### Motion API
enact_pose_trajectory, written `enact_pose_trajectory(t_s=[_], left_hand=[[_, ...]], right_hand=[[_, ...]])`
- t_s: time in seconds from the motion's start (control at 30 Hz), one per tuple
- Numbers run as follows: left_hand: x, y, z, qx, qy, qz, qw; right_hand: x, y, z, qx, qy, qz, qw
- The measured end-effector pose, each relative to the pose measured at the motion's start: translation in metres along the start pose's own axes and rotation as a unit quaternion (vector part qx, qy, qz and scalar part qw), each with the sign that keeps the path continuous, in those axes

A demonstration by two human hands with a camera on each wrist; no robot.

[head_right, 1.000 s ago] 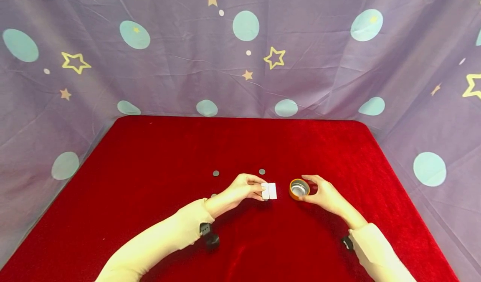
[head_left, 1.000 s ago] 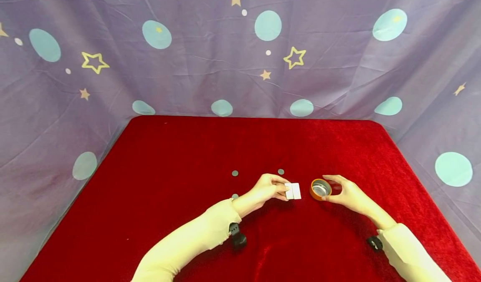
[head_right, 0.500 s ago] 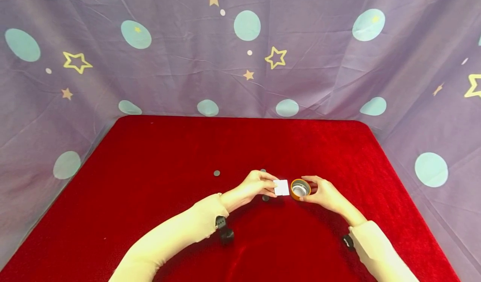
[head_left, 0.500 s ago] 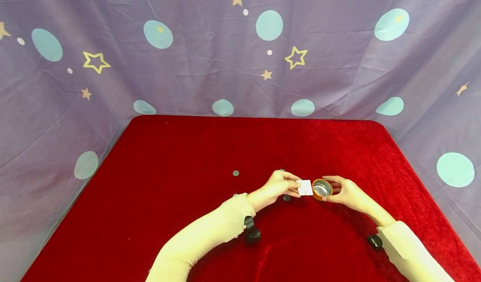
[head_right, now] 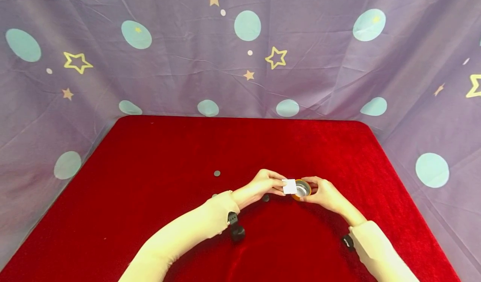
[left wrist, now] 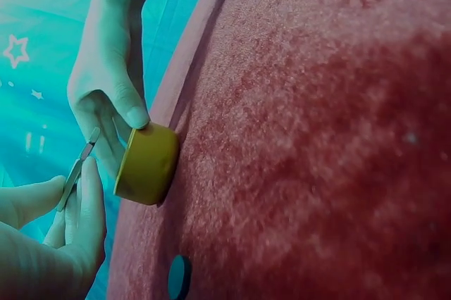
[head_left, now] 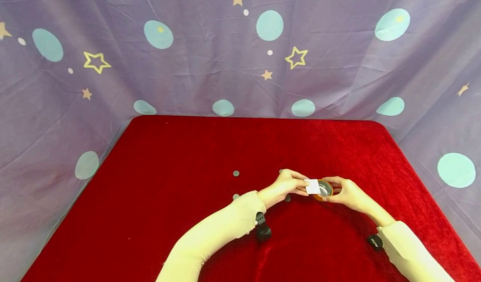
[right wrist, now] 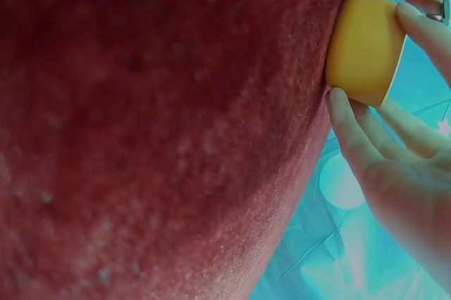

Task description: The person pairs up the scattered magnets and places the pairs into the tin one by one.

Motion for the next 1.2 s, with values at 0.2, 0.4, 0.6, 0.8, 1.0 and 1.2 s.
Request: enact_pose_trajectory(t_s=[0.2,0.4,0.6,0.8,1.0,1.2], left_hand=[[0.004,-0.006,-0.005,-0.006,0.002,0.005,1.0],[0.005,-0.009,-0.01,-0.012,-0.001,0.015,0.9998],[0.006,-0.013,-0.017,-0.018,-0.015,0.017,0.9996],[0.012,-0.017,-0.021,-0.03,-0.031,0.022,0.9988],[0.014,-0.017,-0.022,-0.043,-0.029,0.009,0.9986],[0.009,-0.016,-0.024,-0.072,-0.069,-0.009,0.995]], right_hand=[[0.0,0.0,0.001,0.005,0.001,-0.005,1.0],[0.001,0.001,0.002,0.003,0.01,-0.005,0.9999],[0.002,0.001,0.002,-0.002,0.023,-0.002,0.9997],[0.003,0.0,0.001,0.002,0.02,-0.002,0.9998],[0.001,0.0,0.0,0.005,0.015,0.004,0.9999],[0.002,0.0,0.0,0.001,0.016,0.008,0.9998]])
Point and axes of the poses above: each hand's wrist, its own y-axis away from the middle knuckle, its own z-axis out of the back of the hand, x = y × z, the point moved 6 cm from there along -y, towards the middle knuckle, and after that the axes turned 2 degrees about -x, right-handed, at the moved point
